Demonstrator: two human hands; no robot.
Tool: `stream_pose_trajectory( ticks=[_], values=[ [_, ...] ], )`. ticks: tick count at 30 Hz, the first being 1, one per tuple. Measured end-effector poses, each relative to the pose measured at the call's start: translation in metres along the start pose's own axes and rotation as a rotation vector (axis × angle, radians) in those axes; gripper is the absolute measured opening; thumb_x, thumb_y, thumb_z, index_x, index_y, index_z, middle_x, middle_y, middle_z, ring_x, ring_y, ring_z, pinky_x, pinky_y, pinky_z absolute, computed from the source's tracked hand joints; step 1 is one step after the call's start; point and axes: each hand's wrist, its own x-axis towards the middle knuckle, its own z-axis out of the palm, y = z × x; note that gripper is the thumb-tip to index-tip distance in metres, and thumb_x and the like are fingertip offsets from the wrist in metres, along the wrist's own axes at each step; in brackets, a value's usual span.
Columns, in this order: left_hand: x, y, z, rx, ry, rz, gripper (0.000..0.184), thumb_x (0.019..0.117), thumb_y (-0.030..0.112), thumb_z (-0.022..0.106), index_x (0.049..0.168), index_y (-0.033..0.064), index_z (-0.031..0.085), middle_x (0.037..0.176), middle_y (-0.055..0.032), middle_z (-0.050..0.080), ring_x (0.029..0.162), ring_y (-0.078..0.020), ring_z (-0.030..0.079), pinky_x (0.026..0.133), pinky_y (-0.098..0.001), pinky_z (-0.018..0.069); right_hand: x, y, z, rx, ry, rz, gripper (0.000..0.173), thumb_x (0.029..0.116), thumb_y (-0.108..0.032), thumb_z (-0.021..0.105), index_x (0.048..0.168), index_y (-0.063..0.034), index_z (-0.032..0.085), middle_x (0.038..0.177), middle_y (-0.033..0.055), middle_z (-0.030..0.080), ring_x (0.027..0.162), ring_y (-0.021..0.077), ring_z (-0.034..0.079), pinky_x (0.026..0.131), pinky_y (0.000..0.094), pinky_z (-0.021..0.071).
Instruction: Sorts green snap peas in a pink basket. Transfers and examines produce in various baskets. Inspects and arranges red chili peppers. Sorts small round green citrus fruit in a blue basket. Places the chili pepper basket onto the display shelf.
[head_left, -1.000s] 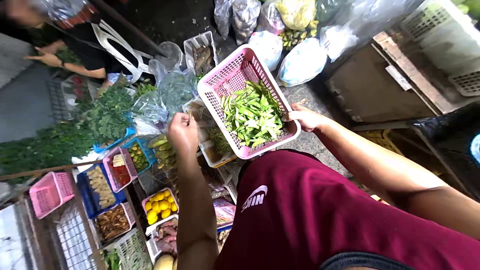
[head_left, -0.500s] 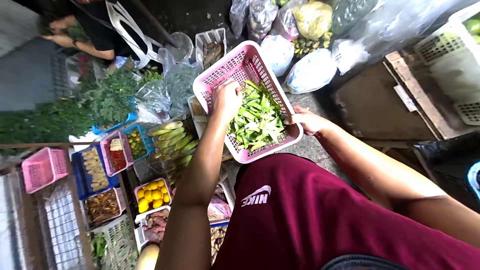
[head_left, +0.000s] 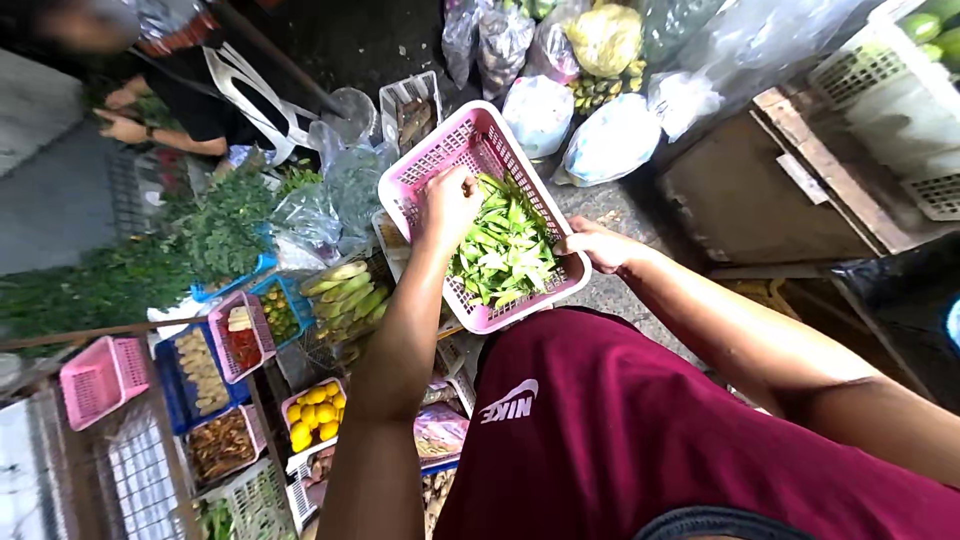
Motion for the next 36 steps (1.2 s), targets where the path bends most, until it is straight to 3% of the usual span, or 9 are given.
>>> stream_pose_trajectory(
  ticks=[4, 7, 16, 20, 25, 30, 32, 34, 36],
  values=[
    [0.003, 0.027, 0.007, -0.075, -0.096, -0.001, 0.032, 0.0964, 0.01, 0.059, 0.128, 0.0115, 0.066, 0.095, -0.0076, 0.07, 0.088, -0.0236, 0.069, 0.082, -0.048, 0.058, -0.002, -0.004, 0.003, -0.039, -0.006, 0.007, 0.045, 0.0742, -0.038, 0.074, 0.108, -0.0098, 0.071, 0.09, 0.0058, 0.075, 0.079, 0.0142, 0.073, 0.071, 0.0365, 0.0625],
    [0.005, 0.027, 0.018, 0.007, -0.137, 0.092, 0.023, 0.0971, 0.009, 0.056, 0.11, 0.0083, 0.075, 0.105, -0.0088, 0.072, 0.1, -0.0246, 0.07, 0.09, -0.0485, 0.0567, -0.003, -0.009, 0.007, -0.034, -0.013, 0.027, 0.045, 0.0731, -0.038, 0.074, 0.108, -0.0096, 0.071, 0.09, 0.0059, 0.075, 0.078, 0.0138, 0.073, 0.071, 0.0358, 0.0621],
    [-0.004, 0.011, 0.026, 0.136, -0.245, 0.355, 0.016, 0.0979, 0.011, 0.061, 0.102, 0.0029, 0.074, 0.103, -0.013, 0.07, 0.103, -0.029, 0.069, 0.096, -0.0469, 0.0555, -0.006, 0.001, 0.021, -0.034, -0.014, 0.014, 0.039, 0.0737, -0.033, 0.073, 0.104, -0.0085, 0.071, 0.087, 0.0057, 0.074, 0.075, 0.013, 0.072, 0.068, 0.0351, 0.0617],
    [-0.016, -0.001, 0.021, 0.01, -0.086, 0.455, 0.017, 0.1, 0.012, 0.06, 0.1, 0.0052, 0.076, 0.099, -0.0102, 0.072, 0.1, -0.0249, 0.07, 0.095, -0.0425, 0.0568, -0.009, -0.005, 0.03, -0.016, -0.005, 0.038, 0.044, 0.0739, -0.036, 0.074, 0.108, -0.0087, 0.069, 0.09, 0.0057, 0.074, 0.079, 0.0139, 0.073, 0.071, 0.0361, 0.0627],
    [-0.069, -0.016, -0.042, -0.311, 0.3, 0.343, 0.014, 0.098, 0.011, 0.067, 0.106, 0.0062, 0.078, 0.1, -0.0061, 0.074, 0.091, -0.0125, 0.07, 0.082, -0.0322, 0.0611, -0.005, 0.011, 0.034, 0.036, 0.004, -0.047, 0.048, 0.0764, -0.041, 0.076, 0.111, -0.0087, 0.069, 0.092, 0.0057, 0.075, 0.08, 0.0142, 0.073, 0.073, 0.0369, 0.0629],
    [-0.136, -0.094, -0.06, -0.4, 0.758, 0.065, 0.015, 0.1005, 0.009, 0.066, 0.109, -0.0022, 0.071, 0.097, -0.0066, 0.07, 0.084, -0.0073, 0.067, 0.077, -0.0243, 0.0584, -0.018, 0.01, 0.061, 0.064, 0.109, -0.068, 0.043, 0.0772, -0.029, 0.07, 0.116, -0.0101, 0.067, 0.096, 0.0045, 0.076, 0.084, 0.0138, 0.074, 0.075, 0.0367, 0.0636],
    [-0.154, -0.132, -0.043, -0.323, 0.641, -0.147, 0.017, 0.1025, 0.015, 0.063, 0.109, 0.0006, 0.07, 0.093, -0.0065, 0.069, 0.08, -0.0089, 0.066, 0.075, -0.0272, 0.058, -0.018, 0.014, 0.07, 0.065, 0.127, -0.087, 0.042, 0.0779, -0.029, 0.068, 0.116, -0.0103, 0.067, 0.096, 0.0045, 0.076, 0.085, 0.014, 0.074, 0.076, 0.0368, 0.0636],
    [-0.164, -0.157, -0.038, -0.167, 0.236, -0.325, 0.026, 0.1041, 0.02, 0.058, 0.123, 0.0067, 0.071, 0.111, -0.0129, 0.072, 0.096, -0.0228, 0.071, 0.089, -0.0467, 0.0585, -0.018, 0.019, 0.081, 0.063, 0.141, -0.105, 0.041, 0.0787, -0.03, 0.069, 0.115, -0.0106, 0.068, 0.095, 0.0044, 0.076, 0.083, 0.0137, 0.074, 0.075, 0.0369, 0.0635],
    [-0.17, -0.159, -0.039, -0.101, 0.107, -0.356, 0.027, 0.1025, 0.021, 0.062, 0.125, 0.0111, 0.071, 0.12, -0.0112, 0.072, 0.105, -0.0246, 0.071, 0.095, -0.0504, 0.0576, -0.021, 0.022, 0.094, 0.059, 0.162, -0.105, 0.04, 0.0787, -0.029, 0.068, 0.115, -0.0108, 0.067, 0.095, 0.0045, 0.075, 0.082, 0.0137, 0.074, 0.074, 0.0367, 0.0633]
  ],
)
